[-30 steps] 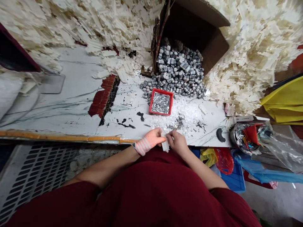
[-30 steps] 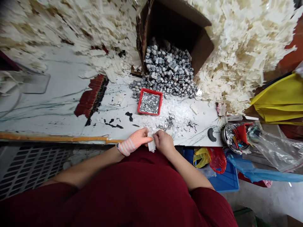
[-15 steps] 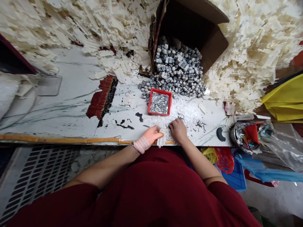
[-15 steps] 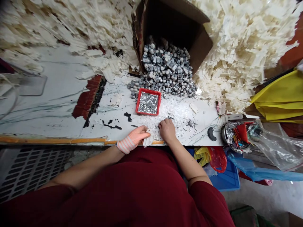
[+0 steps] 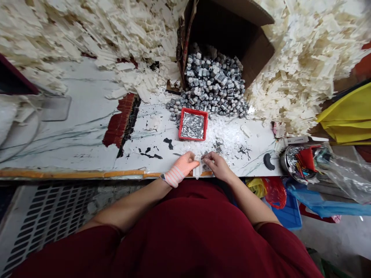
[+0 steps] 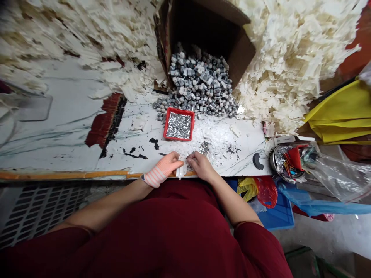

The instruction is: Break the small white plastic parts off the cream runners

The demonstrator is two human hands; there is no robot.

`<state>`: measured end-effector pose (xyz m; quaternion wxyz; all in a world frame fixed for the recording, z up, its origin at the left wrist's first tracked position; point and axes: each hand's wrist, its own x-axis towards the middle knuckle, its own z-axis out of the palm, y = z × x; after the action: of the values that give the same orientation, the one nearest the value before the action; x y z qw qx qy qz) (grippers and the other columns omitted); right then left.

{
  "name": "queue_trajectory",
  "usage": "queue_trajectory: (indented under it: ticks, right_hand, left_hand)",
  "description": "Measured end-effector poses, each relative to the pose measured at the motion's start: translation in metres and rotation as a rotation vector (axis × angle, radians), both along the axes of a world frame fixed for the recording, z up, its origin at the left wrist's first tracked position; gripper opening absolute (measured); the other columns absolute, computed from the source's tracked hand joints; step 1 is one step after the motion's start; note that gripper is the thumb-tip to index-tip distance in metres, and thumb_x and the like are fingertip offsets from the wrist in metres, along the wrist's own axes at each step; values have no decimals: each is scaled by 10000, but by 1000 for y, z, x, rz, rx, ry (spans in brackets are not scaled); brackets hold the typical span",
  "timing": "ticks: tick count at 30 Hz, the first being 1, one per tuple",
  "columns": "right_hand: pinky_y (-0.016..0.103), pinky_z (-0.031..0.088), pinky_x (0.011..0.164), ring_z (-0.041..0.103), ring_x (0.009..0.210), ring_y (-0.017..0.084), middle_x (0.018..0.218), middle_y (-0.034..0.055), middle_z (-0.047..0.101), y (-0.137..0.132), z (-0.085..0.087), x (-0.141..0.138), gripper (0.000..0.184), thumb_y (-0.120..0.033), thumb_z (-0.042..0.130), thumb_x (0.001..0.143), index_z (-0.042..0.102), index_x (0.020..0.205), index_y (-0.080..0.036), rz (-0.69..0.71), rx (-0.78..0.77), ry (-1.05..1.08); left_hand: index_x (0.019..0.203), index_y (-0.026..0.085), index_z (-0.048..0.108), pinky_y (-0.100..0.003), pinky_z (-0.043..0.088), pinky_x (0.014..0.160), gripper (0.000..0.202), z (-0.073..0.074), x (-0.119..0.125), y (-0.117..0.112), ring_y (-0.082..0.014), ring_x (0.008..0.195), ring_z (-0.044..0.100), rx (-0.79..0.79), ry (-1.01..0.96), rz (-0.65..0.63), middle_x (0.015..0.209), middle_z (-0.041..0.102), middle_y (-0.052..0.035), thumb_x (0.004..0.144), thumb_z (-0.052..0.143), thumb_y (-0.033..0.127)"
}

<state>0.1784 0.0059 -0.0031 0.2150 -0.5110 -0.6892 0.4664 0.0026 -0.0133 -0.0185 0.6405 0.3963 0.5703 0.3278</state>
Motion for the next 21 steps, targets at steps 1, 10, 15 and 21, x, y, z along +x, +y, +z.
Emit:
queue_trajectory:
  ticks: [1, 10, 15, 21]
  right_hand:
    - [290, 443, 783, 591, 848, 156, 907, 31, 656, -4, 3, -1, 154, -331, 485, 877, 552, 844, -197, 2, 4, -21]
    - [248, 415, 665, 562, 725, 146, 771, 0, 609, -19, 8, -5, 130, -316, 489, 876, 535, 819, -209, -68, 26, -128]
    - [244, 408, 658, 553, 715, 144, 761, 1, 601, -23, 9, -4, 109, -298, 499, 871, 538, 822, -209, -104, 22, -101]
    - [242, 390, 647, 540, 702, 140, 759, 2, 601, -30, 7, 3, 79, -274, 518, 861, 539, 842, -200, -111, 23, -152]
  left_hand:
    - [735, 188, 454, -189, 295, 439, 213, 1, 1, -1, -73, 452, 393, -8, -6, -5, 526, 399, 91, 653, 636, 261]
    - [811, 187, 455, -209, 399, 454, 301, 3, 1, -7, -111, 482, 523, -133, -173, -69, 566, 517, 72, 654, 670, 328]
    - [850, 177, 475, -212, 399, 452, 313, 1, 0, -9, -120, 493, 539, -137, -218, -100, 580, 555, 54, 675, 664, 355]
    - [838, 177, 458, -211, 394, 448, 303, -6, 4, -10, -115, 469, 525, -129, -179, -143, 545, 538, 64, 693, 658, 352]
